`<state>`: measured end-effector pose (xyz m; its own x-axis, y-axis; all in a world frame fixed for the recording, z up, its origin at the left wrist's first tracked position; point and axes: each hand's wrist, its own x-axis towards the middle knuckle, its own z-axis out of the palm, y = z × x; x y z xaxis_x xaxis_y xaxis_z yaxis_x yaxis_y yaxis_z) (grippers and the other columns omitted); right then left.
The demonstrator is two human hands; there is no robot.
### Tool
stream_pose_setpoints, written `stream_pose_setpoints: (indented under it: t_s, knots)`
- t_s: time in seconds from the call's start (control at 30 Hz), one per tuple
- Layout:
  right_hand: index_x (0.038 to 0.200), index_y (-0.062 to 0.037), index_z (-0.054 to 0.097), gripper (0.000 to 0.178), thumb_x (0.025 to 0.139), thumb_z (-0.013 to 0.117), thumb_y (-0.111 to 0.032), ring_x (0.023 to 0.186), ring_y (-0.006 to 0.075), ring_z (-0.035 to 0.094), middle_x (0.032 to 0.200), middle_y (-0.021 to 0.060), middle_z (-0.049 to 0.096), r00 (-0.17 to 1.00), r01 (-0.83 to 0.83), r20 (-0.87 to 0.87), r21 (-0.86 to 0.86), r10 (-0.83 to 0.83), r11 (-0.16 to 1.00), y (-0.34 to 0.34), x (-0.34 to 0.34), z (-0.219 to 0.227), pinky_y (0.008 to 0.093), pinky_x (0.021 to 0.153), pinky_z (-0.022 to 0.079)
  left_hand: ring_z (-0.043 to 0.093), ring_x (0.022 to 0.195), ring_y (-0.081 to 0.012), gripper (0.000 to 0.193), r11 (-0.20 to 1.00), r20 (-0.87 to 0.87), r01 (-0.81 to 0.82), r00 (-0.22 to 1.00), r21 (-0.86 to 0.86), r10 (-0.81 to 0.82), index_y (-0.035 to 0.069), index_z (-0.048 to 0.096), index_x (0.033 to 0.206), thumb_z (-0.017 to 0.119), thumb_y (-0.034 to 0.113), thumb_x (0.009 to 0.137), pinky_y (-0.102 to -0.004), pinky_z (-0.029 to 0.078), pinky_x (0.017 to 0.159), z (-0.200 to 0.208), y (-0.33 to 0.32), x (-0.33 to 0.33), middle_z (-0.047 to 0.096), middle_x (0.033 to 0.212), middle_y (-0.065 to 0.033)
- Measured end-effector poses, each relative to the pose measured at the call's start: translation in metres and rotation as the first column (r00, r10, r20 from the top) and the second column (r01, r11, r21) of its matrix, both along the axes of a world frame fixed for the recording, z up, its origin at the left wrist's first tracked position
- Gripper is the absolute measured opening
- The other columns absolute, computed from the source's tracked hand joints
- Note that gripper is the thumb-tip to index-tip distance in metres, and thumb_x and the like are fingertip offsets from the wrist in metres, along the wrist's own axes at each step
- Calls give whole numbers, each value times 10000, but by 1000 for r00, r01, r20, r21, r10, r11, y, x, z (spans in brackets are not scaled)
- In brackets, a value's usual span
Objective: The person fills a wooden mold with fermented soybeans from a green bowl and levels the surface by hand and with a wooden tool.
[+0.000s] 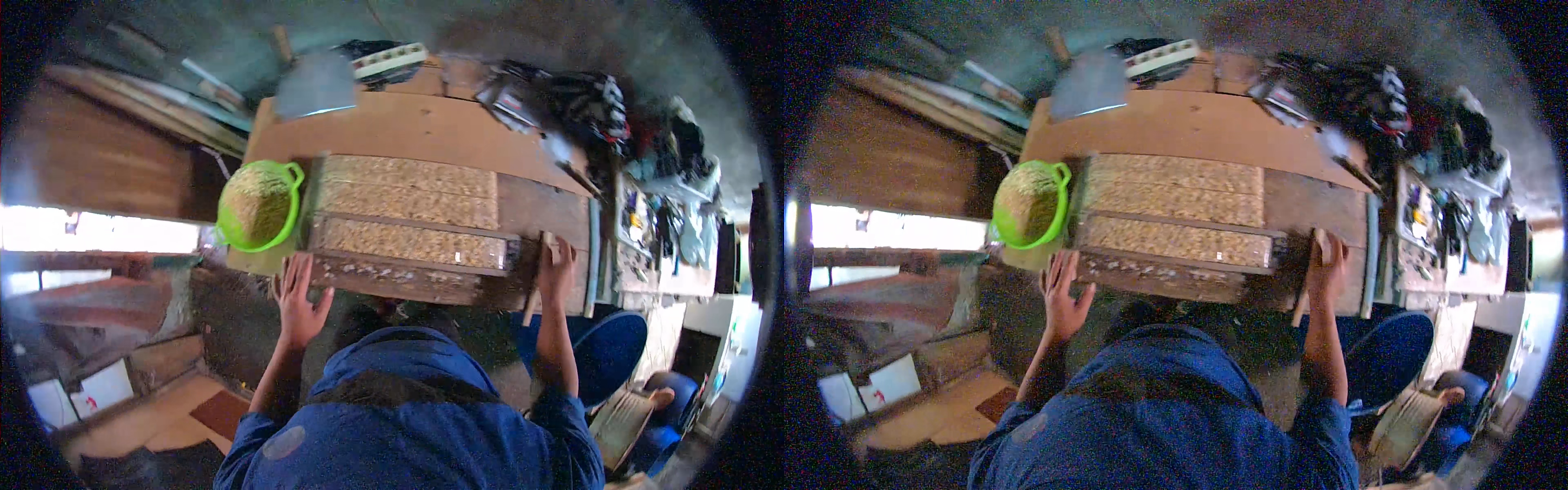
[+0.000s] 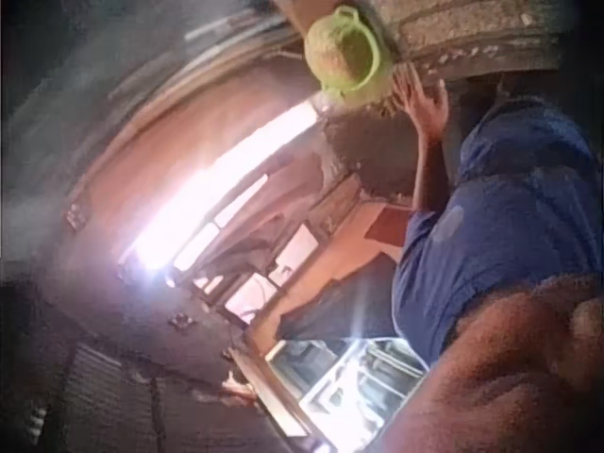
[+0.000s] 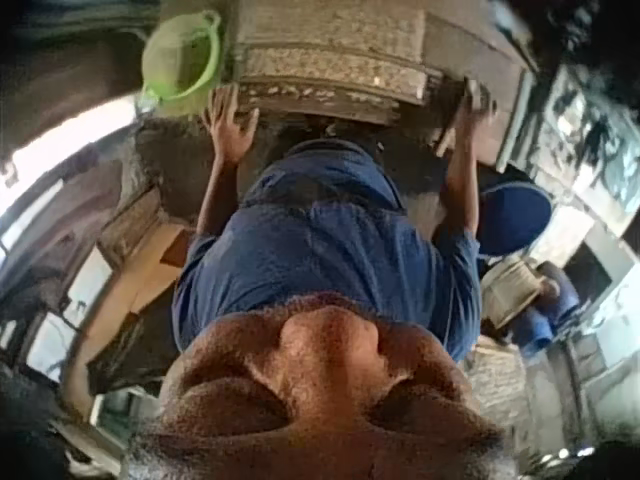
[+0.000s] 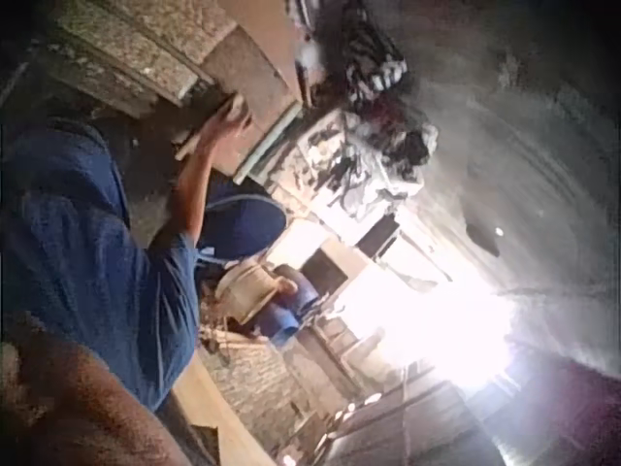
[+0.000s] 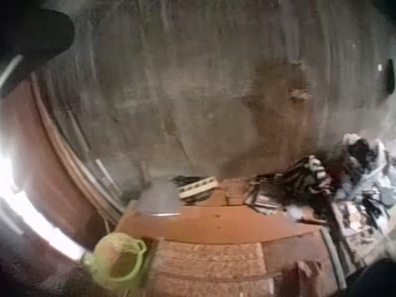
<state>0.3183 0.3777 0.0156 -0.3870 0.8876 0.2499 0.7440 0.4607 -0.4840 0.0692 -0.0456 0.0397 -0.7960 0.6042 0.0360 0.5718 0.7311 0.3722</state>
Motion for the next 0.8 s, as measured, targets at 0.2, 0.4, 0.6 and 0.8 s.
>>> stream_pose_setpoints:
  t_s: [0.2, 0.4, 0.6, 0.8]
  knots:
    - [1177, -65, 636, 258, 922, 642, -106, 1067, 380, 577, 1111, 180, 622, 995, -96, 42, 63, 93, 993, -62, 41, -14, 446, 903, 473, 358, 1399, -408, 770, 985, 75, -81, 995, 150, 70, 39, 324, 1514, 657, 369, 904, -526, 251, 1146, -30, -3, -19, 394, 1502, -243]
    - [1273, 20, 587, 341, 983, 593, -161, 989, 246, 624, 1169, 165, 642, 992, -101, -100, -309, 74, 946, -74, 24, -31, 352, 833, 491, 393, 1368, -405, 727, 972, 135, -89, 989, 218, 60, 32, 328, 1507, 642, 333, 924, -526, 267, 1134, -47, 5, -37, 431, 1472, -236]
    - [1276, 29, 587, 329, 1017, 561, -174, 923, 145, 601, 1116, 108, 665, 947, -138, -320, -310, 34, 941, -70, 21, -51, 294, 814, 482, 489, 1252, -412, 540, 942, 69, -107, 994, 318, 89, 31, 467, 1405, 613, 262, 939, -493, 366, 1061, -45, 29, -59, 545, 1341, -223]
    - [1258, 35, 590, 309, 1019, 562, -160, 875, 102, 562, 1003, 34, 636, 825, -168, -556, -413, -102, 895, -72, 25, -54, 243, 761, 457, 588, 1063, -382, 285, 942, 36, -256, 966, 216, 254, 59, 659, 1138, 604, 258, 942, -482, 453, 925, -31, 61, -75, 661, 1119, -183]
